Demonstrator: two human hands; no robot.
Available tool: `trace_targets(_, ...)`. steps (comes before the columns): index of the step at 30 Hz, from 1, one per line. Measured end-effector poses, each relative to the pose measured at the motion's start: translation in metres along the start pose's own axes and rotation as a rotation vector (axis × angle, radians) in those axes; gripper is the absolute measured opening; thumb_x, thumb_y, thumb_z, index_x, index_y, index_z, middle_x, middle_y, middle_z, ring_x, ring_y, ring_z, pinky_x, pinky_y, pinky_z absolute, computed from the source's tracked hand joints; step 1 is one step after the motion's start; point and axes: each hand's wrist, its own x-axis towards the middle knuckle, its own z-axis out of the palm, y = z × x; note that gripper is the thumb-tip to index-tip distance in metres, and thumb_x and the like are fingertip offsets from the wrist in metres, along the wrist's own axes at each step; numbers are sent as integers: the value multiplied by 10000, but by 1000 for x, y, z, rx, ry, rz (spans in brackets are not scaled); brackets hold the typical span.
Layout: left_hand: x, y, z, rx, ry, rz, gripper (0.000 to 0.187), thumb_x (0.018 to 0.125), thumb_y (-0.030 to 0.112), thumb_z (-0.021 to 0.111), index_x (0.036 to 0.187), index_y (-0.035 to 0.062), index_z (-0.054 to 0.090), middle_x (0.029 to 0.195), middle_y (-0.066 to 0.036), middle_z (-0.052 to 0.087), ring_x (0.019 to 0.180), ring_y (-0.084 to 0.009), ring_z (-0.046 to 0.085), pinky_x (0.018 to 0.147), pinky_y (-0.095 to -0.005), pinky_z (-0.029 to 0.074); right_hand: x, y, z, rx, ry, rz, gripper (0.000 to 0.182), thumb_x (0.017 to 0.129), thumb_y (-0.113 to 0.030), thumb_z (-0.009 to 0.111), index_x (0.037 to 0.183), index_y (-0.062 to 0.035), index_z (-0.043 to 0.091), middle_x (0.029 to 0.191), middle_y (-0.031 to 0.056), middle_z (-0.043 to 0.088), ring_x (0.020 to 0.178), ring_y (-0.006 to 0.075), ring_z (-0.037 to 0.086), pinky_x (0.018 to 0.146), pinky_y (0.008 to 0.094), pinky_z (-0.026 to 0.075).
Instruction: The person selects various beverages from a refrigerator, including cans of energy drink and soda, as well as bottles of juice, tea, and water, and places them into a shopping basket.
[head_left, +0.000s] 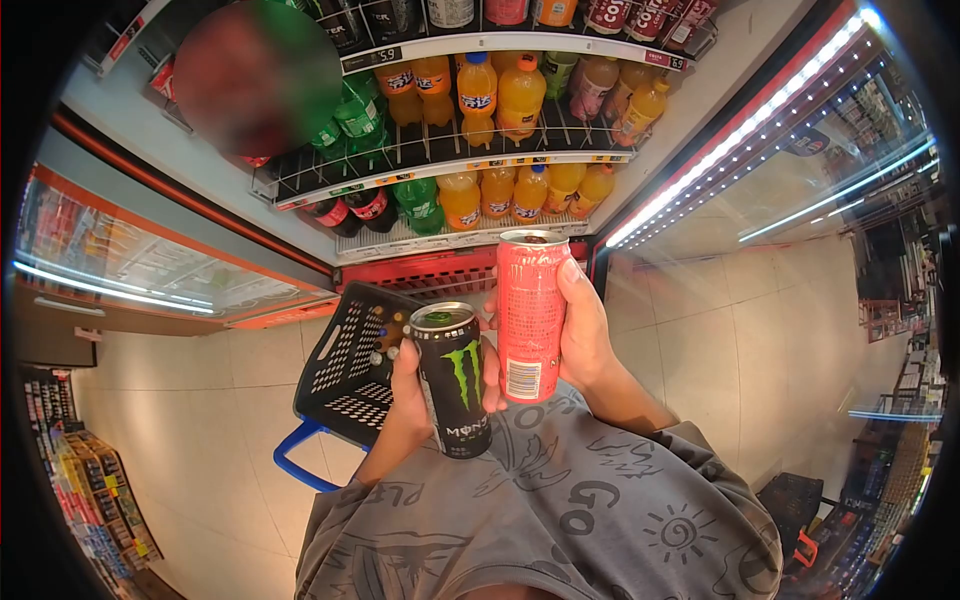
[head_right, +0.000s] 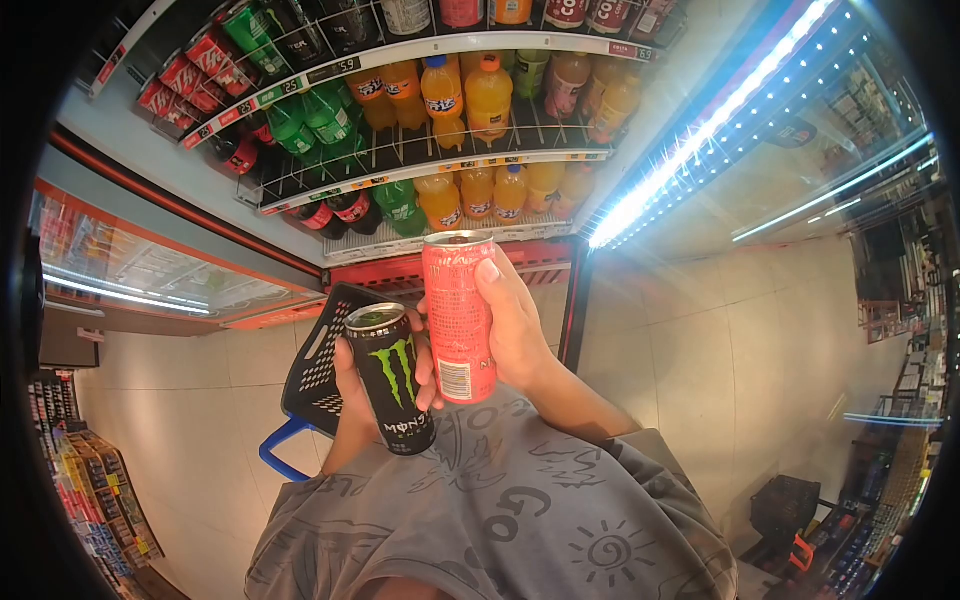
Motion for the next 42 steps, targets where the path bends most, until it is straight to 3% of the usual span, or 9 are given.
trace_targets(12,1,2,2,25,2,-21,806,904,694,451,1361,29,438,978,-192,612,757,-266,650,720,-397,566,0,0,-1,-18,15,-21,581,991,-541,388,1206,-20,530,956,184,670,789,227,674,711,347,571)
trace_targets(15,1,3,5,70,24,-44,779,915,678,447,1357,36,440,998,-191,610,777,-268,650,739,-394,561,-2,-2,-6,-108,-5,-71,440,1029,-438,386,1258,-62,406,1002,166,622,770,230,662,640,358,581)
trace_targets(21,0,5,2,99,31,-70,741,929,663,437,1347,51,450,1019,-187,613,803,-261,655,710,-352,541,0,-1,-11,-192,-9,-135,428,1036,-411,378,1257,-49,434,994,144,637,819,187,653,712,324,561)
trace_targets(33,0,2,2,94,20,-54,752,914,686,438,1329,59,466,1008,-182,620,779,-258,651,709,-350,526,-1,-1,-10,-154,9,-100,486,1024,-466,375,1242,-39,456,983,137,645,850,171,651,763,313,548)
trace_targets(36,0,3,4,107,18,-51,751,915,686,432,1333,63,463,1007,-183,619,771,-254,647,726,-367,525,-1,3,-9,-170,63,-94,572,1018,-514,324,1236,-19,507,969,176,651,824,226,656,756,361,555)
trace_targets(42,0,2,7,97,-6,-42,746,922,682,417,1342,66,449,1004,-182,616,768,-249,638,774,-435,518,-2,2,-9,-127,60,-63,588,1011,-520,334,1246,-10,510,971,167,648,847,230,655,768,373,554)
